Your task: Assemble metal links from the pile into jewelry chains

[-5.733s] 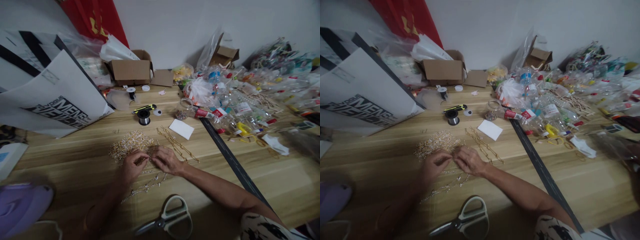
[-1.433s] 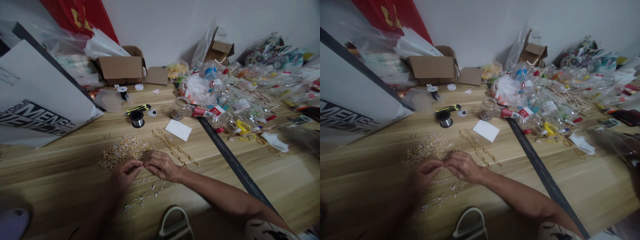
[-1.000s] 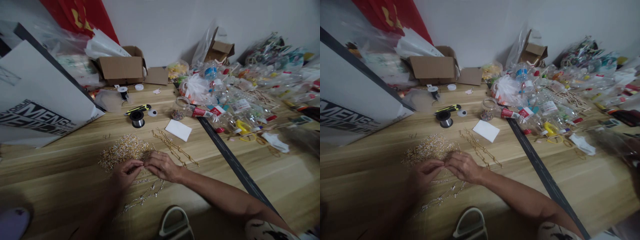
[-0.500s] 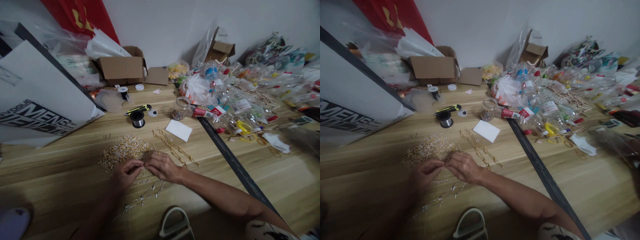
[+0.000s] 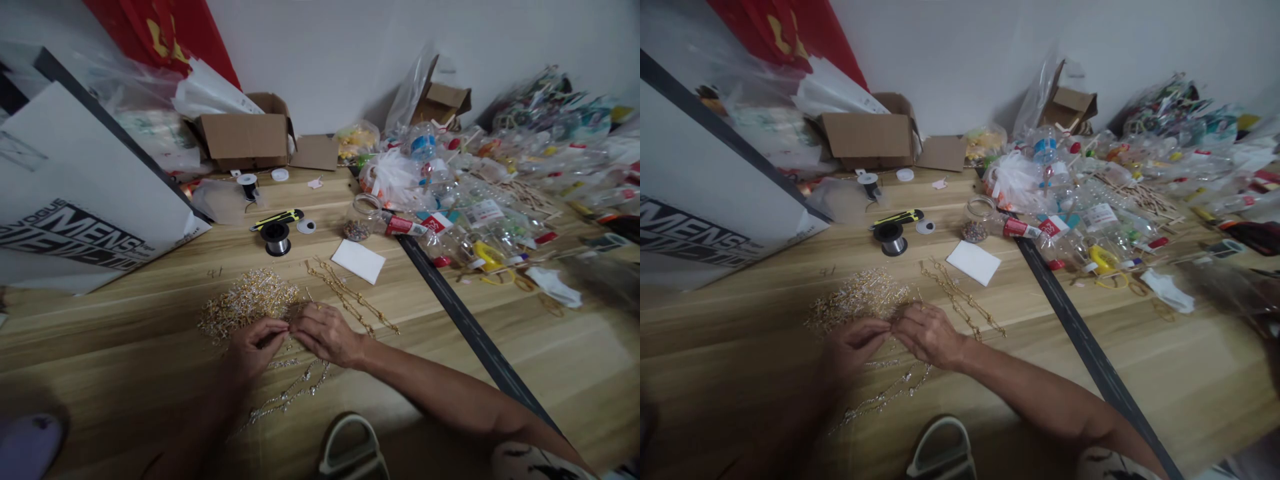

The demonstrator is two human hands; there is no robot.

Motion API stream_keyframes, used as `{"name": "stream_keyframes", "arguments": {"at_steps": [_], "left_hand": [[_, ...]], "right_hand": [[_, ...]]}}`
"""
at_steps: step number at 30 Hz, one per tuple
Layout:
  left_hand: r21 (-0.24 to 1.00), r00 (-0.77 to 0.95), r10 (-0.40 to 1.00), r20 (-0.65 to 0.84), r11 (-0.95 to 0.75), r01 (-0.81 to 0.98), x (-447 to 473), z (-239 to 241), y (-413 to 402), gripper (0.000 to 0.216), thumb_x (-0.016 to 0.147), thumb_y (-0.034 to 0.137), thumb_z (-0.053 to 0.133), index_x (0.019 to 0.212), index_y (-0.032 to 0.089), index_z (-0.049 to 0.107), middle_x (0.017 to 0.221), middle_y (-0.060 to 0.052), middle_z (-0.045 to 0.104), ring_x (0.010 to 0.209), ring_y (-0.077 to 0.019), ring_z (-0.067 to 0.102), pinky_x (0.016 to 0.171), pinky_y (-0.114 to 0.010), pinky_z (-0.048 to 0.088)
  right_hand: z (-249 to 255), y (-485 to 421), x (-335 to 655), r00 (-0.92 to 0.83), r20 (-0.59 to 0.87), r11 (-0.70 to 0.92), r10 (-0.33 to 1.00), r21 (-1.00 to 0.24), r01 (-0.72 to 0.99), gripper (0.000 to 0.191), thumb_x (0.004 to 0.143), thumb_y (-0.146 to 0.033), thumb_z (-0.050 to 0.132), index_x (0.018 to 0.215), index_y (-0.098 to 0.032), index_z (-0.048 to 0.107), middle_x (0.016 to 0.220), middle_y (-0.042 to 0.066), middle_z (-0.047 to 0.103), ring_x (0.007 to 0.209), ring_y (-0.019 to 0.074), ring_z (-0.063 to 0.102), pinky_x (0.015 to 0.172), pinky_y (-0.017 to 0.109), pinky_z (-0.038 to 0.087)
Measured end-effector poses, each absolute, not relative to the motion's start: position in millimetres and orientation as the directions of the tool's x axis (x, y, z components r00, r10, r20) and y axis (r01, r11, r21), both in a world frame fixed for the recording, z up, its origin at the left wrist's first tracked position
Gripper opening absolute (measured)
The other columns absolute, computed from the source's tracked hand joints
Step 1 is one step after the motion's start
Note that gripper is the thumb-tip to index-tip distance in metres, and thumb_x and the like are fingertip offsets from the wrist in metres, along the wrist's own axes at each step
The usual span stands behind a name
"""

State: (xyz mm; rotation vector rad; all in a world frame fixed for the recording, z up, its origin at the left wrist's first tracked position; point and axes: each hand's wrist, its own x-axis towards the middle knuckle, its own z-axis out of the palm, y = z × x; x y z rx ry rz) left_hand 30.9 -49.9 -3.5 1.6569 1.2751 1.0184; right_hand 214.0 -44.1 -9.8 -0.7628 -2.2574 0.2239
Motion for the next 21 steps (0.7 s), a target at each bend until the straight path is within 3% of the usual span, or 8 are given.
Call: {"name": "stream_keyframes", "arguments": {"at_steps": [15,21], "left_hand": [[0.967,0.142,0.987,0.076,-0.107,0.233,34.6,-6.3,-52.5,0.008,0.065,0.017,0.063,0.072,0.014,0.067,0.070,-0.005,0.074,0.066,-0.0162,0.071,0.064,-0.022,0.058],[0.980,0.151,0.988,0.006,-0.037,0.198,35.8,-3.2,-52.5,0.010,0.067,0.018,0.063,0.076,0.014,0.066,0.075,-0.006,0.074,0.071,-0.0165,0.070,0.067,-0.023,0.056]], "right_hand": [[-6.4,-47.0,213.0,-0.554,0.623,0.813,0.552,-0.256,0.522,0.012,0.090,-0.017,0.048,0.086,-0.015,0.059,0.078,0.004,0.064,0.073,0.0150,0.054,0.070,0.029,0.045],[-10.4,-47.0,214.8,-0.545,0.614,0.801,0.571,-0.274,0.531,0.010,0.090,-0.018,0.049,0.090,-0.016,0.059,0.081,0.004,0.064,0.075,0.0157,0.054,0.073,0.030,0.044]]}}
